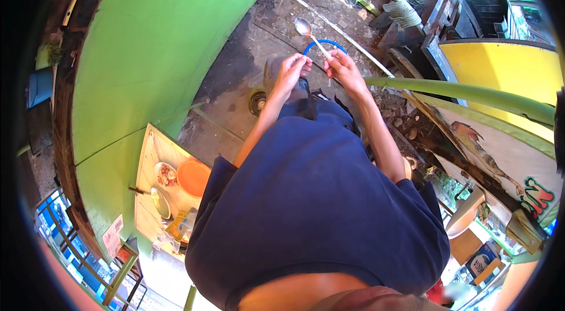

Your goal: The person mixes a white powdery substance in a purple bowl using a spoon, then adds water from a plastic bottle and continues stirring. The person moves between a table and a tiled counter to perform the mixing.

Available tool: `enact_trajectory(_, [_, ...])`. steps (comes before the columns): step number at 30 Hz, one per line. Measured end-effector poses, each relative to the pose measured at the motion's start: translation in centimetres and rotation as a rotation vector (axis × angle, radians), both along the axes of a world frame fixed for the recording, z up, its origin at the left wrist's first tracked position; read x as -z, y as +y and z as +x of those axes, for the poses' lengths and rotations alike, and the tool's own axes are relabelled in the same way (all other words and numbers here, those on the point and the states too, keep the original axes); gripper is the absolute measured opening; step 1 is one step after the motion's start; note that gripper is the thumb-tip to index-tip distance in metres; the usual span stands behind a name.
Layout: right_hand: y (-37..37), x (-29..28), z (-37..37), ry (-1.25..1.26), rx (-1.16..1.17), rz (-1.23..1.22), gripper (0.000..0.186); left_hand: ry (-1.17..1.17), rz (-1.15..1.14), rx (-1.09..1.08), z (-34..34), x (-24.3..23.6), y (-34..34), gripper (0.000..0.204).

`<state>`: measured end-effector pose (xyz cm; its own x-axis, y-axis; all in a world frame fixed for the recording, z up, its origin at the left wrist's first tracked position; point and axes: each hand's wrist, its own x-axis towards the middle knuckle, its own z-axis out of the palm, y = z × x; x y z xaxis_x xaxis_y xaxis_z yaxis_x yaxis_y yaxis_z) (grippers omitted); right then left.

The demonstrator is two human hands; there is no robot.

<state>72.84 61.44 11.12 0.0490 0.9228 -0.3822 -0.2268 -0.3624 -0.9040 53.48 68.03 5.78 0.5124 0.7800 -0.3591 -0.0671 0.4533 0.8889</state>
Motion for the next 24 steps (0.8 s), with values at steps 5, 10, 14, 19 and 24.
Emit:
enact_trajectory(5, [1.6, 0.0, 3.3, 0.153, 0.226, -0.064, 0.010, -0.063, -0.057, 0.031, 2.6, -1.5, 3.1, 0.026])
enact_trajectory(10, [4.2, 0.7, 5.5, 0.315, 0.298, -0.147, 0.010, -0.019, -0.028, 0.087, 4.0, -2.0, 9.2, 0.026])
enact_trajectory(14, [10.1, 0.2, 5.6, 0.314, 0.352, -0.202, 0.009, 0.030, -0.082, 0.136, 5.1, -1.5, 15.2, 0.026])
enact_trajectory(19, [22.9, 1.8, 5.6, 0.274, 0.383, -0.235, 0.010, 0.041, -0.096, 0.145, 6.5, -0.7, 26.0, 0.026])
enact_trajectory(24, [38.8, 3.7, 4.7, 0.319, 0.294, -0.302, 0.009, 0.165, -0.152, 0.020, 5.7, -1.3, 38.1, 0.024])
